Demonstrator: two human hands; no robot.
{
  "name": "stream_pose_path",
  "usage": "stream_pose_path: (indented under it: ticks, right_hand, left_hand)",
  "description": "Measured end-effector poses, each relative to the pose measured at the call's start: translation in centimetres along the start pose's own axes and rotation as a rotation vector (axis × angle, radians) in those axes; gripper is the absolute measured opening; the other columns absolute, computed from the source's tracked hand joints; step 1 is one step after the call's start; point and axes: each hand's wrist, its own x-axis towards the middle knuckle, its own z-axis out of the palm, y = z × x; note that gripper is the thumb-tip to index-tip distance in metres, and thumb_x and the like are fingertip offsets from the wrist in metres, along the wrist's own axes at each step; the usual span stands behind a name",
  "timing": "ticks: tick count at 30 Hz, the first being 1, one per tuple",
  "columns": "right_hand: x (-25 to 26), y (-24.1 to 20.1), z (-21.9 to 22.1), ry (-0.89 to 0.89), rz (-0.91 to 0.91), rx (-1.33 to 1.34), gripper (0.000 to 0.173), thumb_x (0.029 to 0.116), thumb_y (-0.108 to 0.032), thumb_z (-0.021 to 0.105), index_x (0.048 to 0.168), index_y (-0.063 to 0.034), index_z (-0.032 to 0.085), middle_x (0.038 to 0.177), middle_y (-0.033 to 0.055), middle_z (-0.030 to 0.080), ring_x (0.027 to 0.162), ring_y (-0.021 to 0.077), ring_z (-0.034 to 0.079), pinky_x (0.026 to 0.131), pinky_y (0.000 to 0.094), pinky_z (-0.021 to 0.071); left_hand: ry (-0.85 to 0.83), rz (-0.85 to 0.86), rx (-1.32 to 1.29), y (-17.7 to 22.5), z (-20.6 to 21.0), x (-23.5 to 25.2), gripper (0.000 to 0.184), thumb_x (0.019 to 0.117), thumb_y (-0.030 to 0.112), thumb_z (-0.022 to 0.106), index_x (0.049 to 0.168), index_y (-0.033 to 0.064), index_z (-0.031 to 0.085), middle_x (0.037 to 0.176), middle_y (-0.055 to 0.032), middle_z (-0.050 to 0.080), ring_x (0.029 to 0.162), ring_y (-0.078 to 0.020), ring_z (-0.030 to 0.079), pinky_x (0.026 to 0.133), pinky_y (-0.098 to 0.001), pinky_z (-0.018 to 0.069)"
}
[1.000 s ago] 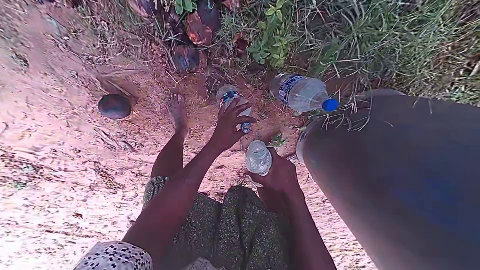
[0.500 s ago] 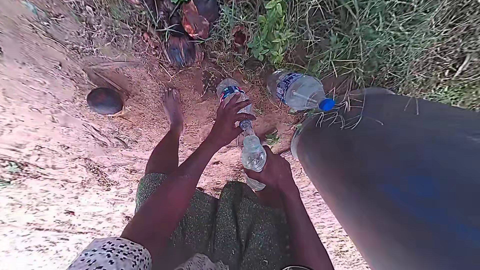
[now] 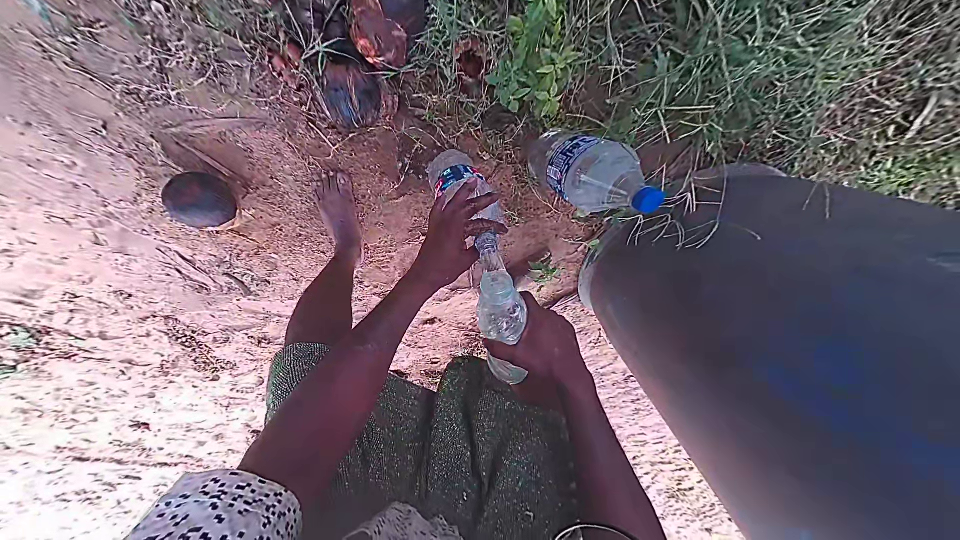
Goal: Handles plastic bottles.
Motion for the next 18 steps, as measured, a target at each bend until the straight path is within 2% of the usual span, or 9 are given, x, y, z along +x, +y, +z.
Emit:
stream_pose_path:
  ticks: [6, 12, 18]
  right_hand:
    - [-0.26, 0.17, 0.34, 0.000, 0.002, -0.003, 0.101, 0.0585, -0.082, 0.072, 0.133, -0.0151, 0.057, 0.096, 0.0064, 0.074, 0.091, 0.0257, 0.072, 0.075, 0.0536, 0.0564]
    - [-0.46, 0.06, 0.30, -0.003, 0.011, 0.008, 0.102, 0.0586, -0.081, 0.072, 0.134, -0.0150, 0.056, 0.097, 0.0061, 0.074, 0.091, 0.0252, 0.072, 0.075, 0.0537, 0.0564]
    - [-0.82, 0.13, 0.47, 0.000, 0.018, 0.015, 0.103, 0.0585, -0.079, 0.073, 0.136, -0.0141, 0.055, 0.098, 0.0076, 0.074, 0.092, 0.0267, 0.072, 0.075, 0.0545, 0.0564]
  left_hand:
    - [0.029, 0.044, -0.002, -0.12, 0.25, -0.04, 0.030, 0.0879, 0.012, 0.070, 0.115, 0.0233, 0.077, 0.148, -0.0010, 0.058, 0.151, -0.0279, 0.035, 0.121, -0.0678, 0.0075]
    - [-0.006, 0.004, -0.005, -0.06, 0.02, 0.12, 0.035, 0.0858, 0.014, 0.073, 0.120, 0.0218, 0.075, 0.150, 0.0001, 0.057, 0.152, -0.0280, 0.032, 0.122, -0.0686, 0.0042]
    - [-0.030, 0.016, 0.012, 0.16, -0.08, 0.09, 0.033, 0.0852, 0.012, 0.073, 0.116, 0.0227, 0.077, 0.150, 0.0004, 0.057, 0.153, -0.0295, 0.031, 0.121, -0.0694, 0.0052]
